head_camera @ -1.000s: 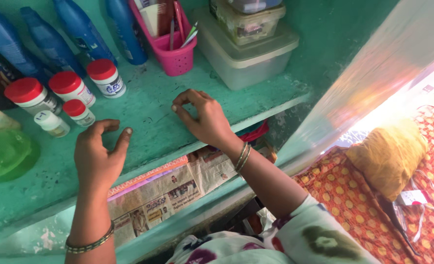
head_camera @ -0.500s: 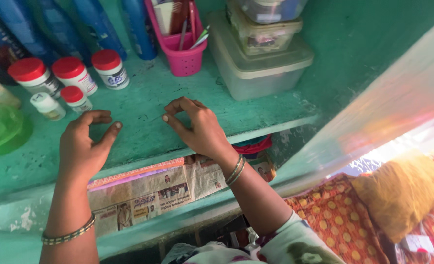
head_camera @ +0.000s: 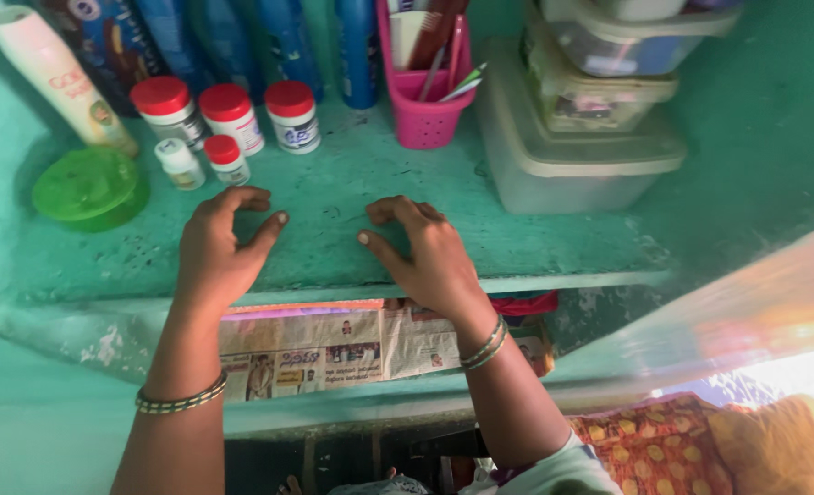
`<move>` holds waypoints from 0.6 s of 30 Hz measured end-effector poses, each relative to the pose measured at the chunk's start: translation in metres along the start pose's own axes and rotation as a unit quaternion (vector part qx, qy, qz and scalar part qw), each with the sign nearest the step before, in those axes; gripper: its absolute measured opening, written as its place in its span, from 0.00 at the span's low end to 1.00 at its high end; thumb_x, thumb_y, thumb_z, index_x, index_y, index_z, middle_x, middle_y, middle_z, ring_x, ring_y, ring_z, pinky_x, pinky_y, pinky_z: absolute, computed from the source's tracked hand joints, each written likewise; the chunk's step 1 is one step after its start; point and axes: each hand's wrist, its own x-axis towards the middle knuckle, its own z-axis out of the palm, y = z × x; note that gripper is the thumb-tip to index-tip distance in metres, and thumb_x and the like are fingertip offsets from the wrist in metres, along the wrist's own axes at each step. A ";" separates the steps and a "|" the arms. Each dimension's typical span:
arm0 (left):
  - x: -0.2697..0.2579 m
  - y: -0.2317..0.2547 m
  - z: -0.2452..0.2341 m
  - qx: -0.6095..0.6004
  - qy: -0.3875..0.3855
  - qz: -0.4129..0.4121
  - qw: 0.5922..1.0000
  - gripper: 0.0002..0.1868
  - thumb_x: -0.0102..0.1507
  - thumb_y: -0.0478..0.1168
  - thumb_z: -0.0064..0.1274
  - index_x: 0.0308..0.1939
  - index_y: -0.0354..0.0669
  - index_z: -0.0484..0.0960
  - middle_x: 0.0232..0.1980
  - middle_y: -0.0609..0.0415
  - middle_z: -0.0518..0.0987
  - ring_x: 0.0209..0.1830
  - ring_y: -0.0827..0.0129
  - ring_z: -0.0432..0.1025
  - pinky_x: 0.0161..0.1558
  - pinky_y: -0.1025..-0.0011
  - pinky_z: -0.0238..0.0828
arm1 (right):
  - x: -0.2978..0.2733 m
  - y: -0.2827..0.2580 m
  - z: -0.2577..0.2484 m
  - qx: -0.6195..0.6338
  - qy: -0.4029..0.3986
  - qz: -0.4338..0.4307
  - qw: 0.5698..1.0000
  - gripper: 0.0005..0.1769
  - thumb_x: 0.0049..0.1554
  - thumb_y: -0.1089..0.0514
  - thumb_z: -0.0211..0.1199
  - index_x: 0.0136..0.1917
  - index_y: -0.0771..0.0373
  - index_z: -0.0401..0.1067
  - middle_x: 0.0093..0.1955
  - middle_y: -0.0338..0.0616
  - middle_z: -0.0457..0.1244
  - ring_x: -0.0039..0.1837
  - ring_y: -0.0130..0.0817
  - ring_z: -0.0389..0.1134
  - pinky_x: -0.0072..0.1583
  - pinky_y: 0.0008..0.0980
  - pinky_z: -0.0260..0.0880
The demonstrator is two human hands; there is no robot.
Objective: The person organizes items on a green shelf by picking up and placing various objects. They handle a red comb, a green container, a clear plastic box, a purple case, a grey case, and a small green box, arranging them neatly on the shelf.
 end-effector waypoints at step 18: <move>-0.037 0.003 -0.008 0.053 0.023 0.070 0.996 0.17 0.62 0.41 0.63 0.50 0.36 0.79 0.52 0.41 0.79 0.57 0.45 0.72 0.59 0.53 0.68 | 0.000 -0.001 0.008 -0.007 0.021 0.052 0.998 0.14 0.58 0.57 0.69 0.55 0.64 0.74 0.48 0.46 0.73 0.49 0.40 0.76 0.45 0.38 0.69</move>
